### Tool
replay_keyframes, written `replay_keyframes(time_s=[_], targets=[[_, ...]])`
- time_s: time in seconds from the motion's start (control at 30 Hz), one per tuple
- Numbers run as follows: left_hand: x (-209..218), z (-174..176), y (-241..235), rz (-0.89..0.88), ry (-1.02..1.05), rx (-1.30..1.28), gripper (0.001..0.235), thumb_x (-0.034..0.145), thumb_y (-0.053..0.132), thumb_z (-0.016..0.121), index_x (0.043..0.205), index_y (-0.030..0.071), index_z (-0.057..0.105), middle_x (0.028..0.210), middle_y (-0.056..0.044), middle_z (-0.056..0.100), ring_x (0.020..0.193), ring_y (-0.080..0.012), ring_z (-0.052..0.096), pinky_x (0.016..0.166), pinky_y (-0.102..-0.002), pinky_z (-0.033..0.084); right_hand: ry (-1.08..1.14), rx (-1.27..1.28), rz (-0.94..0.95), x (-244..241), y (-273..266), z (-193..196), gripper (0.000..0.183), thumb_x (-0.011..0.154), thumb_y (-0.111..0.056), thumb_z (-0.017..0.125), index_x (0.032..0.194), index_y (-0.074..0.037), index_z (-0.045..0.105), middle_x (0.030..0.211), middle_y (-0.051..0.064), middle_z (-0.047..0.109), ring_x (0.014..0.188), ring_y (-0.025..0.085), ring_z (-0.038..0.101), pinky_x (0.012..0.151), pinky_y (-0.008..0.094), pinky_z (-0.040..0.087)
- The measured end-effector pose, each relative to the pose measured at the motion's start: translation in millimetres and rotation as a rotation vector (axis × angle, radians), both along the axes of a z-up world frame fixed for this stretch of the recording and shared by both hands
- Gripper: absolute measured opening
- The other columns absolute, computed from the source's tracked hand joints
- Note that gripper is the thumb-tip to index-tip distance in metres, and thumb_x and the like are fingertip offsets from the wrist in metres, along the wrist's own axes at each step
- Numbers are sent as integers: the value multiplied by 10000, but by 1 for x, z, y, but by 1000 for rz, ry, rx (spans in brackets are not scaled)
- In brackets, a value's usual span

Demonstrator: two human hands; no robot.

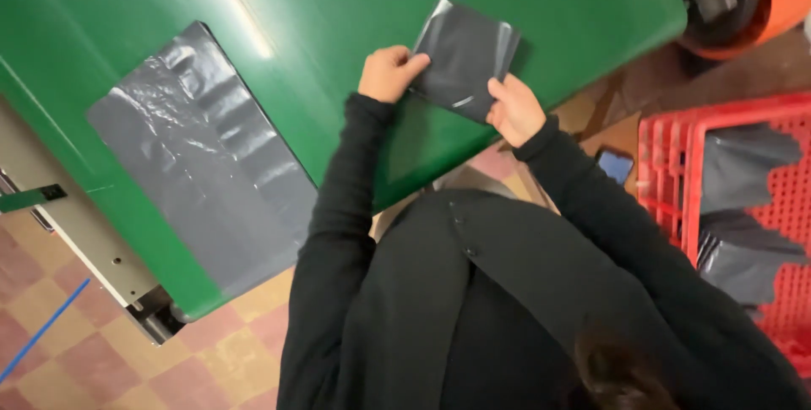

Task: Manually folding plastic bags retrieved from a conveyor belt and stacking them into a red plastic crate.

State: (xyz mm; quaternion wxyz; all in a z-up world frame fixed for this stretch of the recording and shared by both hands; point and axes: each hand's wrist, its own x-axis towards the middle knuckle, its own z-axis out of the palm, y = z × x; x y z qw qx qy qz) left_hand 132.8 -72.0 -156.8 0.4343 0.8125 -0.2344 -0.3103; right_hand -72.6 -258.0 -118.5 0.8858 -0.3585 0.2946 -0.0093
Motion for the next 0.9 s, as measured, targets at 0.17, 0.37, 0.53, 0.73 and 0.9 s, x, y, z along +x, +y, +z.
replay_keyframes(time_s=[0.17, 0.37, 0.53, 0.73, 0.9], targets=[[-42, 34, -5, 231, -392, 18, 383, 832, 412, 787, 781, 71, 621, 663, -92, 679, 611, -269, 649, 576, -401, 502, 63, 126, 98, -15, -21, -18, 289, 992, -139, 540, 1257, -23, 551, 1189, 83, 702, 990, 190, 745, 874, 344, 638], [-76, 79, 76, 429, -454, -219, 342, 853, 267, 812, 864, 35, 562, 739, -113, 563, 646, -253, 553, 599, -376, 465, 114, -504, 130, -61, -20, -9, 214, 1066, -162, 579, 1221, -17, 550, 1032, 109, 692, 849, 173, 708, 765, 338, 600], [-166, 31, 261, -1, 215, -210, 420, 1015, 323, 682, 785, -19, 603, 679, -105, 551, 647, -139, 510, 600, -322, 449, 224, -352, 878, -89, 65, -54, 304, 1010, -224, 553, 1201, 5, 607, 1110, 108, 729, 906, 148, 745, 764, 304, 596], [-253, -42, 507, 642, 38, 427, 481, 946, 437, 731, 1097, -20, 737, 970, -194, 746, 941, -372, 721, 848, -452, 552, -187, -248, 860, -70, 244, -112, 341, 996, -177, 670, 1276, -4, 582, 1142, 35, 640, 1061, 134, 628, 898, 281, 516], [-270, -152, 555, 768, -115, -237, 597, 972, 322, 771, 1322, -109, 550, 1317, -301, 596, 1250, -396, 567, 1041, -467, 438, 258, -365, 730, -74, 277, -204, 264, 994, -215, 741, 1030, 34, 663, 871, 89, 674, 765, 194, 633, 666, 335, 491]])
